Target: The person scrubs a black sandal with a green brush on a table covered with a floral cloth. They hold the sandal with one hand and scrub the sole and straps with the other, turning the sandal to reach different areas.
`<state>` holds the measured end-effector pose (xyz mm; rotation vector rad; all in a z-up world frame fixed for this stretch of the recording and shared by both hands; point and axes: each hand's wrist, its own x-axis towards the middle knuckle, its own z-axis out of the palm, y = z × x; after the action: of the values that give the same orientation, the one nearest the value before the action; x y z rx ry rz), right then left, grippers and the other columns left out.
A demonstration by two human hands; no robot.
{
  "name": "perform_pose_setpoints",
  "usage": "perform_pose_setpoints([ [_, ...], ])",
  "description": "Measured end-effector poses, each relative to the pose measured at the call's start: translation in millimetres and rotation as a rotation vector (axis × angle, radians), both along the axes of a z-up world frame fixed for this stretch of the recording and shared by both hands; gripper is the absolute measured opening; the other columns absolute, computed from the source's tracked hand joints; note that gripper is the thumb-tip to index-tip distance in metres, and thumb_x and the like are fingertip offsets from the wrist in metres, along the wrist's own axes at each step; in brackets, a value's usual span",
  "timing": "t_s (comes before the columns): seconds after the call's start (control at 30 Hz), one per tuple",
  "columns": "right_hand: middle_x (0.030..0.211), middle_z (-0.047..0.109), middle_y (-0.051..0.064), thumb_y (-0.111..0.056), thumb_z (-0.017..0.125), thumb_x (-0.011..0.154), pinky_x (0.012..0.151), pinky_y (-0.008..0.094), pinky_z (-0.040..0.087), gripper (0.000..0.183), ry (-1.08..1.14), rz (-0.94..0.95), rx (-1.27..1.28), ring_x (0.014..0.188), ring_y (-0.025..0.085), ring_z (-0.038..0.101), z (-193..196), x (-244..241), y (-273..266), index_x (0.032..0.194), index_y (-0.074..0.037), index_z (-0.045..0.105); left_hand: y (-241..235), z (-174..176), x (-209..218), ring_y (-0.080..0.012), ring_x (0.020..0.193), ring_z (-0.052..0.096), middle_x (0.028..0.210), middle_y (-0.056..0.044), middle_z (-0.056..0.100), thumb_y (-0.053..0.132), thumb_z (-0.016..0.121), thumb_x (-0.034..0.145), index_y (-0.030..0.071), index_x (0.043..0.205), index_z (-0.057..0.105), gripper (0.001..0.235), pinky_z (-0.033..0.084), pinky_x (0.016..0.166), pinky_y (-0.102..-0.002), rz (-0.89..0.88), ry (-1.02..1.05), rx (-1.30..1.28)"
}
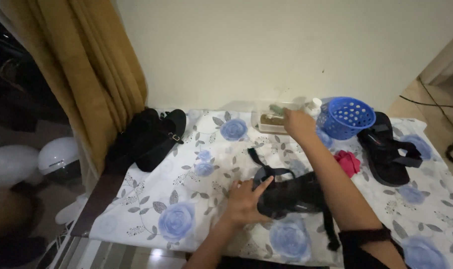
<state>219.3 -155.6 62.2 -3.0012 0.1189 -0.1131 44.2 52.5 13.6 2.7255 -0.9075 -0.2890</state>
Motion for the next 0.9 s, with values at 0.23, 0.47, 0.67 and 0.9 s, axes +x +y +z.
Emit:
perform_pose_setpoints([
  [0.23, 0.057, 0.045, -0.001, -0.025, 0.043, 0.088, 0.054, 0.03, 0.034, 0.031, -0.31, 0.144, 0.748, 0.06, 0.01, 0.041, -39.8, -59.6, -48.0, 0.059, -0.012, 0.042, -53.4, -17.1, -51.1, -0.0322, 0.097, 0.04, 0.105, -0.016, 0.042, 0.063, 0.069, 0.06, 0.028, 0.138, 0.031, 0.094, 0.029, 0.085, -0.044, 0.291, -0.183, -0.16],
  [0.47, 0.054, 0.03, -0.005, -0.035, 0.045, 0.091, 0.038, 0.02, 0.017, 0.029, -0.056, 0.031, 2.013, 0.042, 0.005, 0.023, -91.6, -273.3, -59.8, 0.07, -0.013, 0.043, -57.1, -50.4, -76.4, -0.0387, 0.101, 0.041, 0.11, -0.026, 0.043, 0.066, 0.06, 0.065, 0.022, 0.135, 0.036, 0.086, 0.031, 0.083, -0.047, 0.256, -0.251, -0.246],
  [0.67, 0.055, 0.028, -0.003, -0.019, 0.049, 0.082, 0.039, 0.02, 0.021, 0.06, -0.04, -0.127, 1.868, 0.044, 0.007, 0.027, -93.3, -347.5, -30.1, 0.136, 0.002, 0.031, -29.3, -50.6, -70.0, -0.0318, 0.099, 0.044, 0.108, -0.017, 0.043, 0.048, 0.065, 0.072, 0.016, 0.114, 0.054, 0.054, 0.038, 0.082, -0.041, 0.011, -0.146, -0.612],
  [0.9, 0.057, 0.016, -0.007, -0.027, 0.044, 0.083, 0.039, 0.018, 0.014, 0.064, -0.219, -0.336, 1.621, 0.045, 0.004, 0.018, -58.2, -367.5, 8.1, 0.14, -0.006, 0.024, -37.9, -44.8, -56.6, -0.0337, 0.067, 0.053, 0.088, -0.017, 0.053, 0.017, 0.065, 0.078, 0.013, 0.109, 0.058, 0.033, 0.046, 0.057, -0.041, 0.008, -0.324, -0.495],
])
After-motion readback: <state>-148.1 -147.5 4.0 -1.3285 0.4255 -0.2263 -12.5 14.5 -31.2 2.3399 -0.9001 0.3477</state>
